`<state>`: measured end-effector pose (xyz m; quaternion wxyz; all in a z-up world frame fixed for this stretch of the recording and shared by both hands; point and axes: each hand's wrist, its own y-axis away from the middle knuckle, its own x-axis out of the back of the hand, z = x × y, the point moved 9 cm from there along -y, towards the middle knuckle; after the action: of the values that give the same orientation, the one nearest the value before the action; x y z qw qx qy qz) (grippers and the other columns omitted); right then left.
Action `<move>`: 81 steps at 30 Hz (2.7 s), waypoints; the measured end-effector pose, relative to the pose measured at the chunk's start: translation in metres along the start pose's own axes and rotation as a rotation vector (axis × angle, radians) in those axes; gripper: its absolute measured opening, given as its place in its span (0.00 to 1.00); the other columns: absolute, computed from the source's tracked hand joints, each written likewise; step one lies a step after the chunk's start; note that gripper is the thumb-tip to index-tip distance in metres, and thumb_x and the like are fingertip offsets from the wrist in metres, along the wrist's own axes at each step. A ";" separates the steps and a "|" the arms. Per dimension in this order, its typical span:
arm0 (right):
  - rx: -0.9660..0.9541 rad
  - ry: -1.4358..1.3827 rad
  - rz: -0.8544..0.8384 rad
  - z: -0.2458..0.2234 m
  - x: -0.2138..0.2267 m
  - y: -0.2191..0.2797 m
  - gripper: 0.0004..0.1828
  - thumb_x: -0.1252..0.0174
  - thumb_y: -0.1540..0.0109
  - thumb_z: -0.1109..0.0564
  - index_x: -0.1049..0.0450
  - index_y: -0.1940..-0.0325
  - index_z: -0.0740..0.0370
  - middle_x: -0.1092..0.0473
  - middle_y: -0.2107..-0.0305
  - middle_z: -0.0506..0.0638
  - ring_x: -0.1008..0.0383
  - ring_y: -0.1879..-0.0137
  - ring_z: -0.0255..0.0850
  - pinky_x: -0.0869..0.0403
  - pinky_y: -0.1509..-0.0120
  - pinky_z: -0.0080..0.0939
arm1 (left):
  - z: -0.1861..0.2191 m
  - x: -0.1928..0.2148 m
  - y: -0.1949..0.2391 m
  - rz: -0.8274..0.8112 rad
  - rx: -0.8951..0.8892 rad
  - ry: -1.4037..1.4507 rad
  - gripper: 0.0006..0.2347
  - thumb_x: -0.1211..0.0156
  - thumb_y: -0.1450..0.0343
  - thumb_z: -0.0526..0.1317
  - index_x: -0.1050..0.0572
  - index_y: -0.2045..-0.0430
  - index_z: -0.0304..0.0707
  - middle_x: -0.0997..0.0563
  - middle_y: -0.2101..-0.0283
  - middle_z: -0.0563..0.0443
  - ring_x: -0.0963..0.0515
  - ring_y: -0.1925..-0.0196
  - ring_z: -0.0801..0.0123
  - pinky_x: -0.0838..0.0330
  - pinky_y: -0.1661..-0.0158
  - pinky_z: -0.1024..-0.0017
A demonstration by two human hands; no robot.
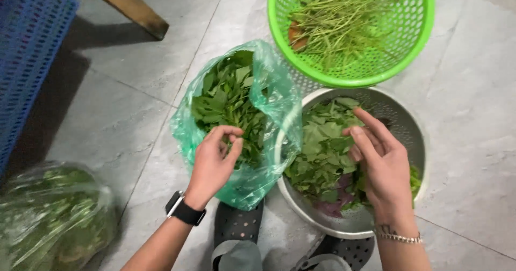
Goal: The person sits on the floor and sorts leafy green vegetables by hand. They pick up stems from a plastic bag, remove the leaves, and place them into a metal colander while discarding the stems into a green basket.
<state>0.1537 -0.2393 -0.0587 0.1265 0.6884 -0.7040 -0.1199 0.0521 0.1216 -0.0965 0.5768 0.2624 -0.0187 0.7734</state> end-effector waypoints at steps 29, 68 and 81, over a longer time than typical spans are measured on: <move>0.116 0.310 0.040 -0.057 0.001 -0.057 0.06 0.25 0.19 0.52 0.11 0.42 0.54 0.19 0.65 0.43 0.34 0.68 0.26 0.36 0.65 0.30 | -0.030 -0.006 0.003 -0.077 -0.024 -0.209 0.06 0.35 0.13 0.44 0.14 0.52 0.46 0.10 0.52 0.59 0.28 0.75 0.73 0.29 0.65 0.67; -0.018 0.145 -0.337 0.014 -0.069 0.080 0.14 0.24 0.27 0.60 0.07 0.38 0.64 0.18 0.57 0.48 0.27 0.59 0.32 0.27 0.54 0.33 | 0.079 -0.065 0.027 -0.478 0.301 0.512 0.12 0.19 0.25 0.44 0.05 0.51 0.41 0.01 0.46 0.49 0.05 0.45 0.69 0.12 0.37 0.70; 0.135 0.535 -0.200 -0.015 -0.045 0.085 0.02 0.22 0.27 0.55 0.07 0.51 0.54 0.24 0.71 0.40 0.37 0.65 0.32 0.34 0.57 0.35 | 0.156 -0.060 0.055 -0.256 -0.985 -0.491 0.03 0.26 0.12 0.42 0.15 0.46 0.53 0.19 0.37 0.52 0.20 0.51 0.54 0.29 0.54 0.58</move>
<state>0.0797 -0.1923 -0.0161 0.2494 0.7684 -0.5807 0.1010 0.0741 -0.0017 0.0277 0.6990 0.1345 -0.4791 0.5136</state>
